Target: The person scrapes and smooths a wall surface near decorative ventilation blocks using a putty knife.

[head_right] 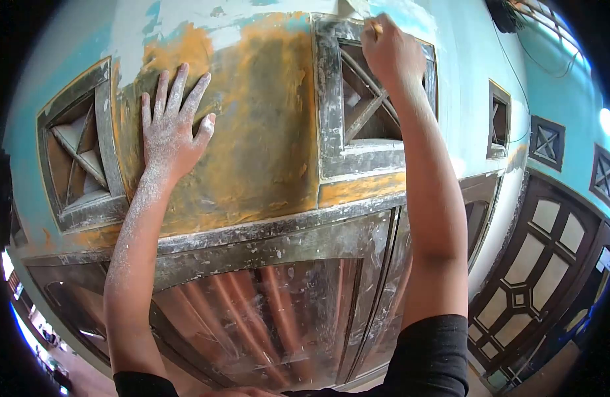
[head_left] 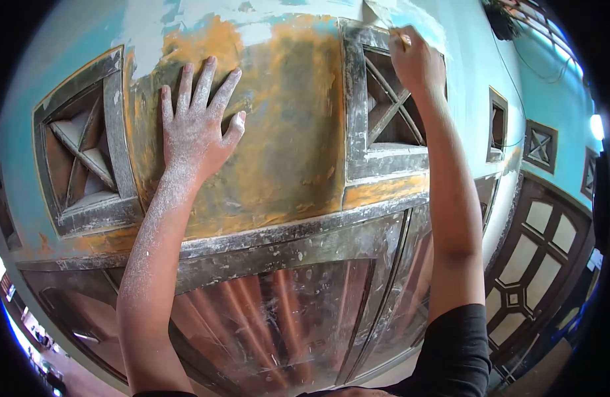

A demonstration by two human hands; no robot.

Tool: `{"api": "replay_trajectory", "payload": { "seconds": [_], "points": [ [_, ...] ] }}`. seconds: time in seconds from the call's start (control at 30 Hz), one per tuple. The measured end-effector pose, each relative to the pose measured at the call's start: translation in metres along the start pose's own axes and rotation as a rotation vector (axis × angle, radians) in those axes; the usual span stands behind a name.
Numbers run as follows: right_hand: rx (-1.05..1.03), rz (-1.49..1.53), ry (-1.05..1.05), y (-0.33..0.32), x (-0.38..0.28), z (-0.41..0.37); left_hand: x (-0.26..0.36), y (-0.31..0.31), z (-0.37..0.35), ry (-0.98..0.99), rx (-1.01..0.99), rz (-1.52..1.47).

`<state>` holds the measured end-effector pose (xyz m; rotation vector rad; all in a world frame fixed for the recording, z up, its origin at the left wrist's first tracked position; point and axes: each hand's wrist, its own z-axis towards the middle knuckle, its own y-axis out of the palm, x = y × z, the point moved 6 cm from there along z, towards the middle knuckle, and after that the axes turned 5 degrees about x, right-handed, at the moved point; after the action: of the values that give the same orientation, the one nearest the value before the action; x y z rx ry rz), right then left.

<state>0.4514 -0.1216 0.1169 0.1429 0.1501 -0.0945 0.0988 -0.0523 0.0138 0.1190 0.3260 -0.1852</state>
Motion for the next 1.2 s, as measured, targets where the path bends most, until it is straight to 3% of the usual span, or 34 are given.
{"api": "replay_trajectory", "payload": {
  "seconds": [0.07,0.13,0.23,0.33,0.43,0.6,0.67,0.8,0.87,1.0,1.07,1.2],
  "points": [
    [0.031,-0.011,0.014,0.008,0.0,0.037,0.001,0.0,-0.001,-0.002,-0.009,0.006],
    [0.102,0.201,0.031,0.01,0.0,0.07,0.0,0.0,0.0,0.006,0.008,0.007],
    [0.113,0.204,0.072,0.001,0.001,0.079,-0.002,0.002,0.0,0.003,0.01,-0.001],
    [0.111,0.005,0.01,0.017,0.015,0.054,-0.001,0.002,-0.001,0.008,0.022,-0.004],
    [-0.015,0.158,-0.052,0.007,-0.006,-0.014,0.002,0.002,-0.001,-0.004,-0.003,0.007],
    [0.084,0.063,-0.087,0.021,-0.001,0.082,0.002,0.0,0.0,-0.005,-0.014,0.012],
    [0.051,0.223,0.044,0.004,-0.024,0.105,0.002,-0.001,0.0,-0.001,-0.031,0.006],
    [0.097,0.231,0.084,0.012,-0.026,0.106,0.002,-0.003,0.0,-0.001,-0.045,0.002],
    [0.047,0.055,0.028,0.022,-0.012,0.087,0.001,-0.002,-0.002,-0.001,-0.037,-0.003],
    [0.121,0.014,0.036,0.025,0.004,0.063,0.001,-0.004,-0.006,-0.002,-0.035,-0.028],
    [0.162,0.047,-0.009,0.02,-0.007,0.083,0.002,-0.006,-0.002,-0.004,-0.035,-0.02],
    [0.135,0.087,0.133,0.024,-0.012,0.136,0.001,-0.007,-0.003,-0.005,-0.04,-0.023]
  ]
}}
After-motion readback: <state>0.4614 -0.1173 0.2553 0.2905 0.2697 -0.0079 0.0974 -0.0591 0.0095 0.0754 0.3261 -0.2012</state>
